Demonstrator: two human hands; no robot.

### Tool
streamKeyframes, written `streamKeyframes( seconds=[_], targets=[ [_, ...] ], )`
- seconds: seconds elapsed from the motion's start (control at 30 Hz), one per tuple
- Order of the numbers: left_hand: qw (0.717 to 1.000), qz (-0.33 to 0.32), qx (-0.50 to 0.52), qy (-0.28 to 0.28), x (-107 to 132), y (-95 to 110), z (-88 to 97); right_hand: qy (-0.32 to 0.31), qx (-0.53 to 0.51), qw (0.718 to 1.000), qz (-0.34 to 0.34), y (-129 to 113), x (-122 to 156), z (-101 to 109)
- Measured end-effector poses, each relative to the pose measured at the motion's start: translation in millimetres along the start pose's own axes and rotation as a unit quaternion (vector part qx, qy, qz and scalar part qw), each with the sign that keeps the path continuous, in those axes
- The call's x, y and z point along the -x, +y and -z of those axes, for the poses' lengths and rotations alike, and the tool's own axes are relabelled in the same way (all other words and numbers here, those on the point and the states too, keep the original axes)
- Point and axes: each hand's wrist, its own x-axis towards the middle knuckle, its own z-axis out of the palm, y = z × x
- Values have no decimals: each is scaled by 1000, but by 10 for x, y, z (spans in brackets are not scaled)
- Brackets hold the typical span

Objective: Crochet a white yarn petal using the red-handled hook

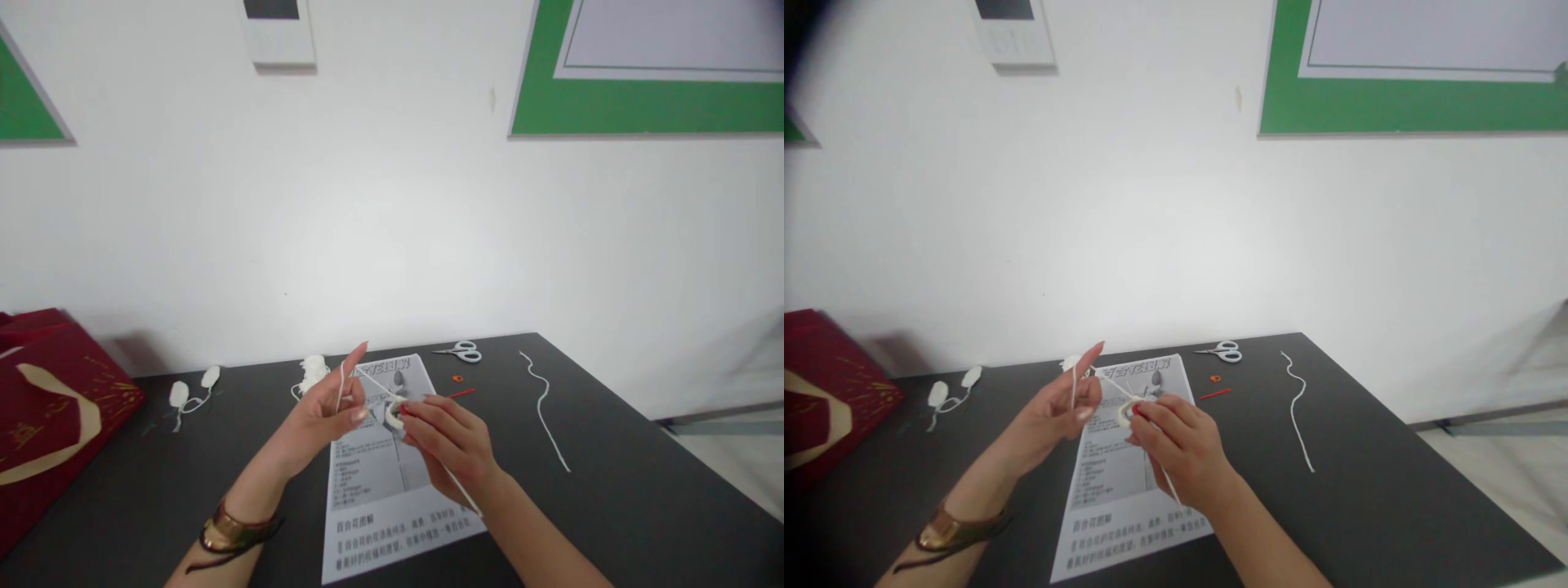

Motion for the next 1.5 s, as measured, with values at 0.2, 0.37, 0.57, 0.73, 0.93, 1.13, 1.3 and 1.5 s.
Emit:
streamKeyframes(
  seconds=[0.2,0.37,0.57,0.73,0.93,1.13,1.3,1.5],
  targets=[
    [992,-29,-113,46,-12,-41,-274,-6,28,1000,6,-27,33,-38],
    [996,19,-10,83,-25,-19,-329,-27,44,998,32,-86,-45,-19],
    [990,32,67,120,-21,-13,-405,17,9,1000,-5,-130,-54,-45],
    [990,14,85,111,-14,-5,-379,67,-105,990,-73,-151,-53,-67],
    [981,-11,68,182,-25,-56,-420,66,-182,962,-191,-179,-120,-30],
    [975,2,121,188,-23,-85,-434,57,-218,950,-218,-124,-106,-10],
    [959,47,223,171,-35,-134,-396,78,-238,956,-155,-90,-95,-6],
    [948,88,282,122,-52,-113,-344,66,-220,967,-111,-109,-81,-6]
  ],
)
